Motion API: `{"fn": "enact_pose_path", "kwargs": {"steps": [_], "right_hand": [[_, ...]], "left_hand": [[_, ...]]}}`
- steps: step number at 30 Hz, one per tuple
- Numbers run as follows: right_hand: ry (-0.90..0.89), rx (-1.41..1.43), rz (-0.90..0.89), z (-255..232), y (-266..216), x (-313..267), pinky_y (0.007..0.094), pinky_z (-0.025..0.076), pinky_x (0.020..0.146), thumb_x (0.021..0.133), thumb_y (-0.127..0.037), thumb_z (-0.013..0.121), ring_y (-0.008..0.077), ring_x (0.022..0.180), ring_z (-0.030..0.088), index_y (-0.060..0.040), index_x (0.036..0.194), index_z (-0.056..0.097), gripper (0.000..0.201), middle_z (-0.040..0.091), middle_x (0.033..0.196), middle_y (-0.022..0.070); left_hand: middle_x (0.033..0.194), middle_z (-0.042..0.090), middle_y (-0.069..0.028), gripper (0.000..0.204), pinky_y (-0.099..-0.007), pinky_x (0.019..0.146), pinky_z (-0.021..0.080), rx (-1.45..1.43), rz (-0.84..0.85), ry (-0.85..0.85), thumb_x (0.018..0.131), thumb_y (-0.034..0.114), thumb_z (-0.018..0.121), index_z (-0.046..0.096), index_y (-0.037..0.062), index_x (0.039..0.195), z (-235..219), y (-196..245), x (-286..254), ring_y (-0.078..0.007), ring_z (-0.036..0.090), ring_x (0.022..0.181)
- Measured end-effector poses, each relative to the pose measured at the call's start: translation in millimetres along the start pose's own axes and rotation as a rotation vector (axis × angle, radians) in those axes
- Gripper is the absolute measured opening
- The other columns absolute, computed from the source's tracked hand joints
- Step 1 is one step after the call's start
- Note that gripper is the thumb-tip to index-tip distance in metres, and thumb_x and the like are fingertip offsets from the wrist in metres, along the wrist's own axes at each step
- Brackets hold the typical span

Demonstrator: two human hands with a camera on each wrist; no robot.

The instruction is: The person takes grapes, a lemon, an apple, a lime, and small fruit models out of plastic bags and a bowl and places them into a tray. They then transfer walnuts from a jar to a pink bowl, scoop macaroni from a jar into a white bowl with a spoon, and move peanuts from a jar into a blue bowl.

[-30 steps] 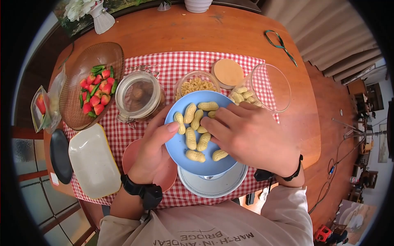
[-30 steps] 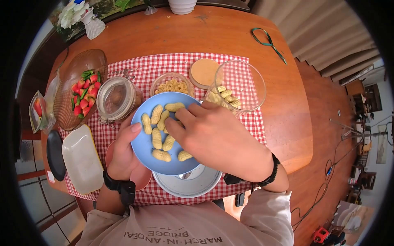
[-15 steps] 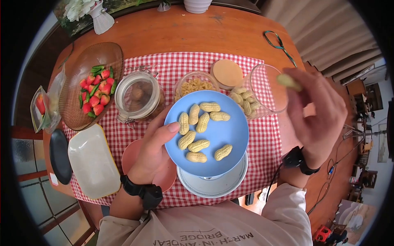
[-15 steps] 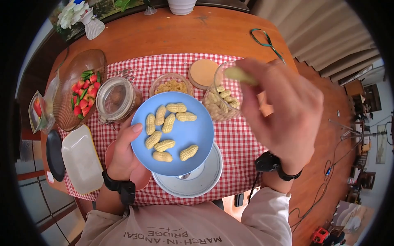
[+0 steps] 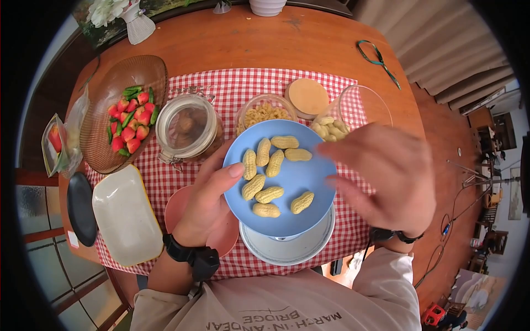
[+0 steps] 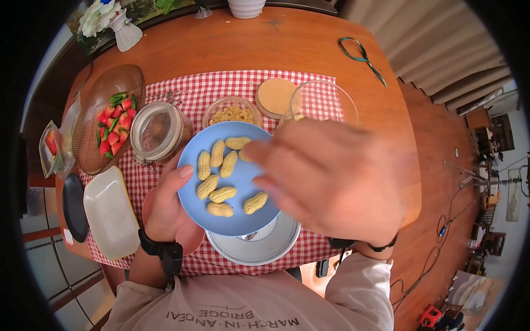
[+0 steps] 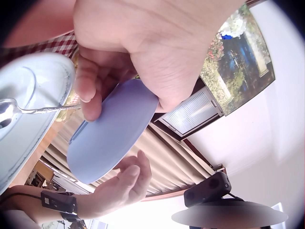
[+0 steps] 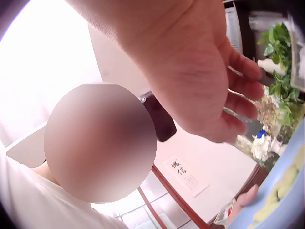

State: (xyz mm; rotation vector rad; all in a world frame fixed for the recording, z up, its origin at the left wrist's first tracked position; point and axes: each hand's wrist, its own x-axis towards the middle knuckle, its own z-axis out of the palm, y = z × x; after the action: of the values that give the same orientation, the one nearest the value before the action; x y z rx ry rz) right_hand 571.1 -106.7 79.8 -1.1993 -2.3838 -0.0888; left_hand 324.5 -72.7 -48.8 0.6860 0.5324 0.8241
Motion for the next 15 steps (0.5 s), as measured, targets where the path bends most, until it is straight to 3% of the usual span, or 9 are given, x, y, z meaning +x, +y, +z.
{"fn": "enact_pose_path", "kwargs": {"steps": [2, 3, 6, 10, 13, 15], "right_hand": [[-0.198, 0.165, -0.03, 24, -4, 0, 0.0379, 0.056, 0.069, 0.073, -0.013, 0.08, 0.0278, 0.078, 0.068, -0.0054, 0.11, 0.072, 0.039, 0.069, 0.097, 0.0102], [-0.197, 0.165, -0.029, 30, -4, -2, 0.0379, 0.056, 0.069, 0.073, -0.013, 0.08, 0.0278, 0.078, 0.068, -0.0054, 0.11, 0.072, 0.039, 0.069, 0.097, 0.0102], [-0.429, 0.122, -0.072, 46, -5, -5, 0.0364, 0.055, 0.081, 0.075, -0.013, 0.074, 0.0236, 0.091, 0.066, -0.0044, 0.095, 0.063, 0.025, 0.064, 0.094, 0.0071], [-0.422, 0.121, -0.058, 52, -9, -3, 0.0364, 0.056, 0.079, 0.074, -0.013, 0.073, 0.024, 0.089, 0.067, -0.0036, 0.095, 0.063, 0.025, 0.063, 0.091, 0.0072], [-0.312, 0.126, -0.079, 57, -12, 1, 0.0369, 0.056, 0.076, 0.075, -0.013, 0.072, 0.0248, 0.087, 0.067, -0.0034, 0.094, 0.062, 0.024, 0.062, 0.088, 0.0075], [-0.349, 0.22, -0.139, 68, -15, 0, 0.0387, 0.057, 0.074, 0.073, -0.016, 0.076, 0.0261, 0.084, 0.067, -0.0057, 0.104, 0.065, 0.034, 0.063, 0.093, 0.0059]], "left_hand": [[0.135, 0.061, -0.0155, 0.064, -0.0355, 0.106, 0.047, -0.006, -0.001, -0.007, 0.094, 0.03, 0.062, 0.046, -0.0056, 0.145, 0, -1, 0, -0.0206, 0.059, 0.124], [0.135, 0.06, -0.0153, 0.064, -0.0356, 0.106, 0.047, -0.021, 0.0, -0.004, 0.094, 0.03, 0.062, 0.046, -0.0058, 0.145, 0, -1, 0, -0.0208, 0.059, 0.124], [0.135, 0.061, -0.015, 0.064, -0.0358, 0.106, 0.047, 0.009, -0.006, 0.0, 0.094, 0.029, 0.063, 0.045, -0.006, 0.145, 0, -2, 0, -0.021, 0.06, 0.124], [0.134, 0.061, -0.0146, 0.063, -0.0355, 0.105, 0.048, 0.007, -0.004, 0.014, 0.094, 0.029, 0.063, 0.046, -0.0059, 0.144, -1, -3, 0, -0.0203, 0.06, 0.122], [0.133, 0.061, -0.0142, 0.064, -0.035, 0.104, 0.048, 0.004, 0.003, 0.01, 0.094, 0.03, 0.063, 0.046, -0.0055, 0.144, -1, -2, 1, -0.0197, 0.061, 0.121], [0.133, 0.061, -0.0146, 0.064, -0.0355, 0.105, 0.048, 0.033, -0.003, 0.004, 0.094, 0.03, 0.063, 0.046, -0.0055, 0.144, -3, -2, 0, -0.0201, 0.06, 0.122]]}}
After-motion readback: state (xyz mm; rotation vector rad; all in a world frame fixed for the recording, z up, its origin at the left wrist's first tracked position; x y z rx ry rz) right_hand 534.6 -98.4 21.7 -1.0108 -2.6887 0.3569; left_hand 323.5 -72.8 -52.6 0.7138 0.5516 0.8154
